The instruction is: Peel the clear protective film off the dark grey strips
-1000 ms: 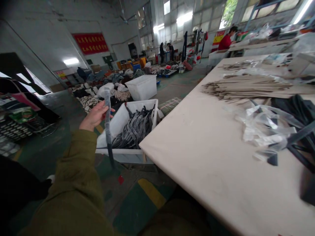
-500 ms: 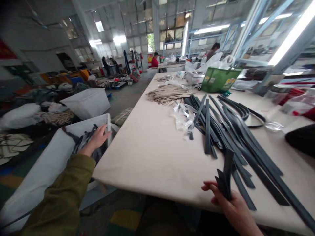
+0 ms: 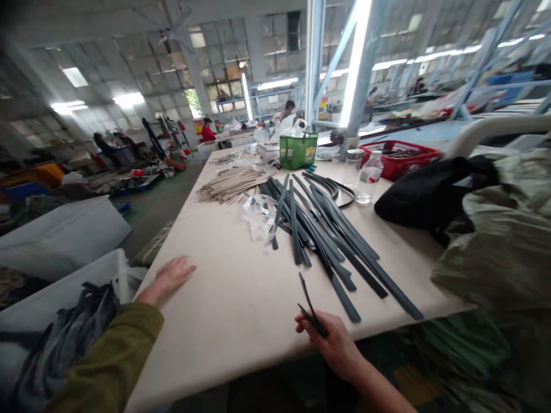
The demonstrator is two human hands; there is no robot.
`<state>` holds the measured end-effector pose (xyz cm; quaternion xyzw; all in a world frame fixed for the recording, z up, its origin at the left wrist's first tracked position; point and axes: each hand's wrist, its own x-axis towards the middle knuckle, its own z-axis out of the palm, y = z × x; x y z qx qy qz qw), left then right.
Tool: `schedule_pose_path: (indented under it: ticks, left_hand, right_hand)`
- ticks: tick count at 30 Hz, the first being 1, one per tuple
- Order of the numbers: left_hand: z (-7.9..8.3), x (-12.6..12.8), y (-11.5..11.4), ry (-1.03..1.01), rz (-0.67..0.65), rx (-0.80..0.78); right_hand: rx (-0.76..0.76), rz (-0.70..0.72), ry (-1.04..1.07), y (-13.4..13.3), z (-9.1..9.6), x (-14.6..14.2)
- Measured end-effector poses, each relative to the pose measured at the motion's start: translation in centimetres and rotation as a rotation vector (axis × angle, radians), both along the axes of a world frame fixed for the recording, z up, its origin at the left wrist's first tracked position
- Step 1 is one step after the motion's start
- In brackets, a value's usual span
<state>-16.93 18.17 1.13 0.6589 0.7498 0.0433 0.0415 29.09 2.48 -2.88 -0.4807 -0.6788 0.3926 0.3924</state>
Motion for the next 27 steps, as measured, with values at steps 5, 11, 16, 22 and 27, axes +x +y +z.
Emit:
schedule_pose_path:
  ticks: [5,11,16,22,27]
  left_hand:
    - [3.5,-1.6,0.7,0.003,0.206,0.131]
    - [5.2,4.1,4.3,-0.021,0.090,0.189]
    - [3.8,14.6,7.2,-0.106,-0.153,0.152]
    - [0.9,25.2,8.4,-0.188,-0.261,0.040]
    - [0.7,26.9,8.7,-0.408,-0.203,0.015]
  right_hand:
    - [0.047,0.031,-0.008,-0.2,0.1,0.0]
    - [0.061,0.062,0.028,-0.3,0.0,-0.1]
    - [0.076,0.098,0.092,-0.3,-0.2,0.0]
    - [0.090,0.099,0.099,-0.4,0.2,-0.1]
    - [0.114,0.091,0.121,-0.4,0.3,-0.2]
